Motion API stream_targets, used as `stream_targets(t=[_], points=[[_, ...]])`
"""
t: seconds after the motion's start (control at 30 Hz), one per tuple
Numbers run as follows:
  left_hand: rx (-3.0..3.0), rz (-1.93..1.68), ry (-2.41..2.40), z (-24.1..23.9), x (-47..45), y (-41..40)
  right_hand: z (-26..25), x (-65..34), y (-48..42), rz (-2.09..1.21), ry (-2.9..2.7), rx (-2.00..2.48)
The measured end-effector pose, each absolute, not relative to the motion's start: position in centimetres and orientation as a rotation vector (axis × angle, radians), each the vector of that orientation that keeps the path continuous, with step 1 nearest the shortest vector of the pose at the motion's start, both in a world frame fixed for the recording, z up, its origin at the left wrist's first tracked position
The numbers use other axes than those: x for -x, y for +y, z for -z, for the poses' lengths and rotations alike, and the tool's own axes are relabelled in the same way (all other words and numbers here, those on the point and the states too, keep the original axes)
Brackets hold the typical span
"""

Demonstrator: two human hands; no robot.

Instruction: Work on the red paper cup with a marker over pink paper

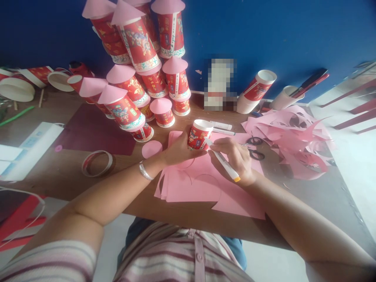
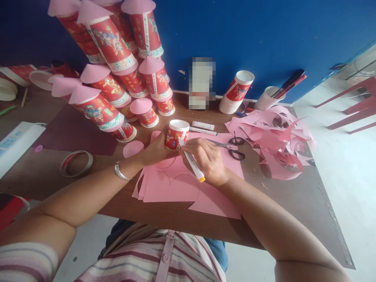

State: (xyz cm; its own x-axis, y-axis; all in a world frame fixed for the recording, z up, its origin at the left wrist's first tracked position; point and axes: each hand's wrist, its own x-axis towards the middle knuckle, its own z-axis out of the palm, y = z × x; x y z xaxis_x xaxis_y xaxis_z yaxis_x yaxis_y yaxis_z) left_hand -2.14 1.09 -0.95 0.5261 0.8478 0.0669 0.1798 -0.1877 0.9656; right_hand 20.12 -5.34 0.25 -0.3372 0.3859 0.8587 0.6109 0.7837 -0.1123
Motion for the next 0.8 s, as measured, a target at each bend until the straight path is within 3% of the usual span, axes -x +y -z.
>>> stream_targets(t=[0.8], points=[[-1.641,-0.787,0.854,1.03,2.22,1.28,-0.37,-20.25,-5.29,0.313,-1.958,0.746]])
